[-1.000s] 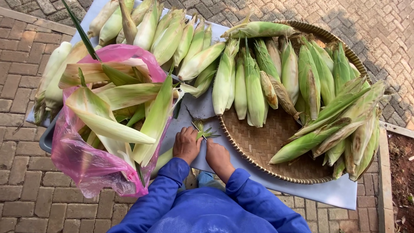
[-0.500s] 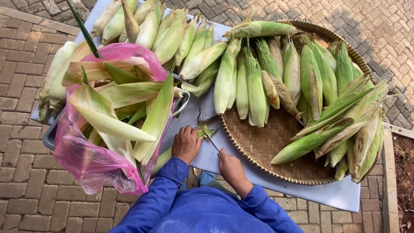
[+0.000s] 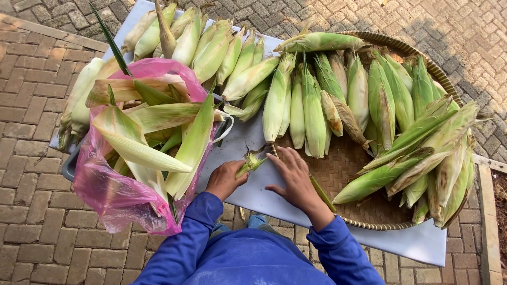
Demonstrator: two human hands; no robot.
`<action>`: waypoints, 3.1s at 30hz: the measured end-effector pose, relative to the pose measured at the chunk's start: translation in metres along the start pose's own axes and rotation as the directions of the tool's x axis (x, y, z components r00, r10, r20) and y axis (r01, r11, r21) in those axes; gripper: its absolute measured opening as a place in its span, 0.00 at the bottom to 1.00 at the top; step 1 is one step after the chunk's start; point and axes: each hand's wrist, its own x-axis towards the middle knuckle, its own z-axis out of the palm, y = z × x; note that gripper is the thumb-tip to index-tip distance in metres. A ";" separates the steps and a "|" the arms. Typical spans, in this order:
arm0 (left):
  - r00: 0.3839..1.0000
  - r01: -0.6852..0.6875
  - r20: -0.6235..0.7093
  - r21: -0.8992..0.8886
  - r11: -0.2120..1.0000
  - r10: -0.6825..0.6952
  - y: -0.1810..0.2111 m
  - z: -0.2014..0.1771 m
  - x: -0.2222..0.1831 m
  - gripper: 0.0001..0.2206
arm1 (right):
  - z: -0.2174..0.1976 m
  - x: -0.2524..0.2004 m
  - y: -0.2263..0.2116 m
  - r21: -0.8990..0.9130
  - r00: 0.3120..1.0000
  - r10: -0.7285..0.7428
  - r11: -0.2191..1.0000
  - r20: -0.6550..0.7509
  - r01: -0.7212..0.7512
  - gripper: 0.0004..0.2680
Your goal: Peeling husks and trimming the ends of ears of corn using a small knife.
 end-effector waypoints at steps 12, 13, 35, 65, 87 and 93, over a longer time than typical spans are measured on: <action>0.973 0.027 0.229 -0.120 0.992 0.002 0.064 -0.074 -0.024 0.16 | -0.013 0.062 0.018 0.313 0.779 -0.321 0.935 0.538 0.169 0.14; 0.975 0.032 0.221 -0.122 0.992 -0.004 0.067 -0.074 -0.026 0.16 | -0.017 0.061 0.013 0.314 0.774 -0.329 0.933 0.541 0.177 0.14; 0.915 0.031 0.200 -0.901 0.432 0.351 0.073 -0.151 -0.105 0.09 | -0.081 0.167 -0.083 0.955 0.931 -0.365 0.270 -0.018 0.124 0.15; 0.975 -0.109 -0.084 -0.987 -0.114 -0.204 0.118 -0.066 0.069 0.25 | -0.050 0.023 -0.018 0.784 0.836 0.013 -0.354 0.549 -0.509 0.27; 0.952 -0.241 -0.208 -0.961 -0.133 -0.224 0.129 -0.060 0.066 0.33 | -0.047 -0.013 -0.032 0.841 0.940 0.339 0.518 -0.033 -0.157 0.16; 0.936 -0.300 -0.265 -0.945 -0.131 -0.231 0.149 -0.083 0.062 0.32 | -0.053 -0.007 -0.040 0.428 0.839 0.291 0.901 -0.460 -0.078 0.12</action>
